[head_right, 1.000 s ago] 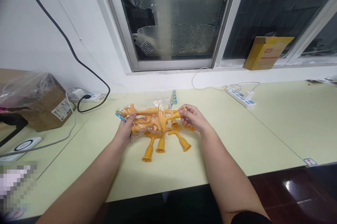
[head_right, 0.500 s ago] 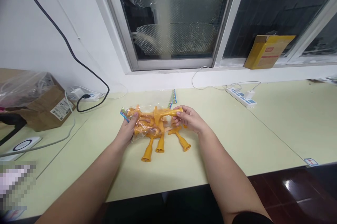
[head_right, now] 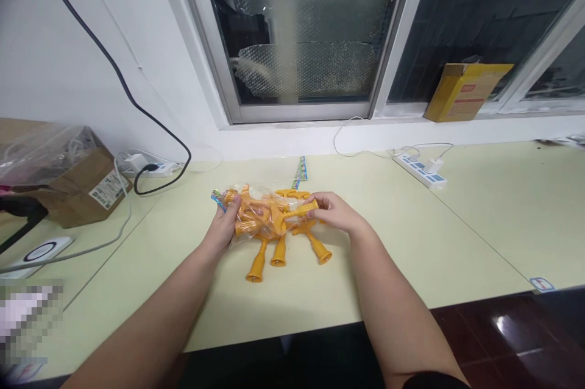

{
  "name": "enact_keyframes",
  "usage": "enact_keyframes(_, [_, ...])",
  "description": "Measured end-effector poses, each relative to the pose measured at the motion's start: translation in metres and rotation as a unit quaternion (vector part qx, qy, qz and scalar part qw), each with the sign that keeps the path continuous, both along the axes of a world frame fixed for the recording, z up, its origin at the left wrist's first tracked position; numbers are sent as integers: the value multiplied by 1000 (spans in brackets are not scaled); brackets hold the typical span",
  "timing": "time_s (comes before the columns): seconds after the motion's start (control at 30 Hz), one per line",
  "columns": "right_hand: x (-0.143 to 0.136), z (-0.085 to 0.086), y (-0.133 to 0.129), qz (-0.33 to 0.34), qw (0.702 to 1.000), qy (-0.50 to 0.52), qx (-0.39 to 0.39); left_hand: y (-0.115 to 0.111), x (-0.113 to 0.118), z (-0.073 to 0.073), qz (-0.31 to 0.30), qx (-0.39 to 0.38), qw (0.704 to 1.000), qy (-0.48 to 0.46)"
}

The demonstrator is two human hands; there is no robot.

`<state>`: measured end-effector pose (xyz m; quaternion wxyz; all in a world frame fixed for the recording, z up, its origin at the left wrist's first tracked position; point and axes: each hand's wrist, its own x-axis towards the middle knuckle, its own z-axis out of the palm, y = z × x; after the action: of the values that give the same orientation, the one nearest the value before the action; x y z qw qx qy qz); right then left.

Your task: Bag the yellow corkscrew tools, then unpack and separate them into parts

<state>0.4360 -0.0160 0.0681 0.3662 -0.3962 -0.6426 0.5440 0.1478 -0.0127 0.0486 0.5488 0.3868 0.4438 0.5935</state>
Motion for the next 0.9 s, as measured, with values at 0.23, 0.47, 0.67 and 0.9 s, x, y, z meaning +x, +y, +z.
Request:
enact_keyframes(0.23, [-4, -2, -3, 12, 998, 63, 23, 1, 3, 0, 21, 6, 999, -31])
enact_keyframes(0.47, [-22, -6, -12, -4, 991, 56, 120, 2, 5, 2, 23, 1, 998, -63])
enact_keyframes(0.67, [-23, -6, -8, -21, 994, 14, 107, -3, 4, 4, -3, -9, 999, -51])
enact_keyframes(0.9, [-34, -10, -4, -93, 957, -115, 249, -6, 7, 7, -79, -72, 991, -79])
